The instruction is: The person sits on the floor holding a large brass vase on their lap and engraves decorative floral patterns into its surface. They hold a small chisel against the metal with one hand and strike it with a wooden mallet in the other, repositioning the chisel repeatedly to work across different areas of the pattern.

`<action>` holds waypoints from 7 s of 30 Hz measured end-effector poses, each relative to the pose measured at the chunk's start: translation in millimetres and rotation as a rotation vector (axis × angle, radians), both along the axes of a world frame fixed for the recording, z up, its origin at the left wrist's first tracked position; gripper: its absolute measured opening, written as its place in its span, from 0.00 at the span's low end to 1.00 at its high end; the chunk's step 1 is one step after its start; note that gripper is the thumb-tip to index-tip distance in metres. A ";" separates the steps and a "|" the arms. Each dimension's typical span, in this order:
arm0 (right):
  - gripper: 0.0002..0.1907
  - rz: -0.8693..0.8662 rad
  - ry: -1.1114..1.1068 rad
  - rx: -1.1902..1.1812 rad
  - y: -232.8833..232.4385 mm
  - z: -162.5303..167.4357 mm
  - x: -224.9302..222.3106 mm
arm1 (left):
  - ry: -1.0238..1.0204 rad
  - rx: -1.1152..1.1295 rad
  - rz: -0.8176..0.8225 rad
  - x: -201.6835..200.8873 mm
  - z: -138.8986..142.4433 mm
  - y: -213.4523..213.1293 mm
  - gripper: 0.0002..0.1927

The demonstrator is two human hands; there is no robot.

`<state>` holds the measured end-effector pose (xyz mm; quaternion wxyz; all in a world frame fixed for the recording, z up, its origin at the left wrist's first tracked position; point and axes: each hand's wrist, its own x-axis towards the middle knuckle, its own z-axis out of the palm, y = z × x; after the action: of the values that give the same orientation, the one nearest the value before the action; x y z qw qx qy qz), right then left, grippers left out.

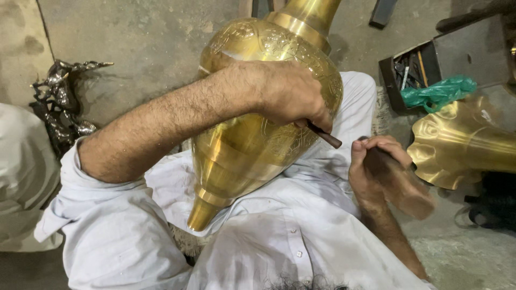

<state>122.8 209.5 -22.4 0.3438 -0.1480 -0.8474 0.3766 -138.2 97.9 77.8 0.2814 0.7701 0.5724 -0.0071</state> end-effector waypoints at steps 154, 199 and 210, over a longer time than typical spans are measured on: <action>0.22 0.293 -0.474 0.332 127.8 65.8 -72.2 | -0.638 0.559 0.605 -17.9 -54.8 -65.8 0.23; 0.21 0.748 -0.674 0.964 65.3 196.2 -209.9 | -0.835 0.938 1.494 85.0 -102.4 -72.2 0.16; 0.20 0.463 -0.681 0.664 115.9 157.1 -153.3 | -0.711 0.739 1.102 36.5 -87.5 -79.7 0.24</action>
<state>-30.5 325.4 134.7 -0.0149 0.0459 -0.9953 0.0844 -101.7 18.3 -9.6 0.1351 0.3725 0.7146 0.5765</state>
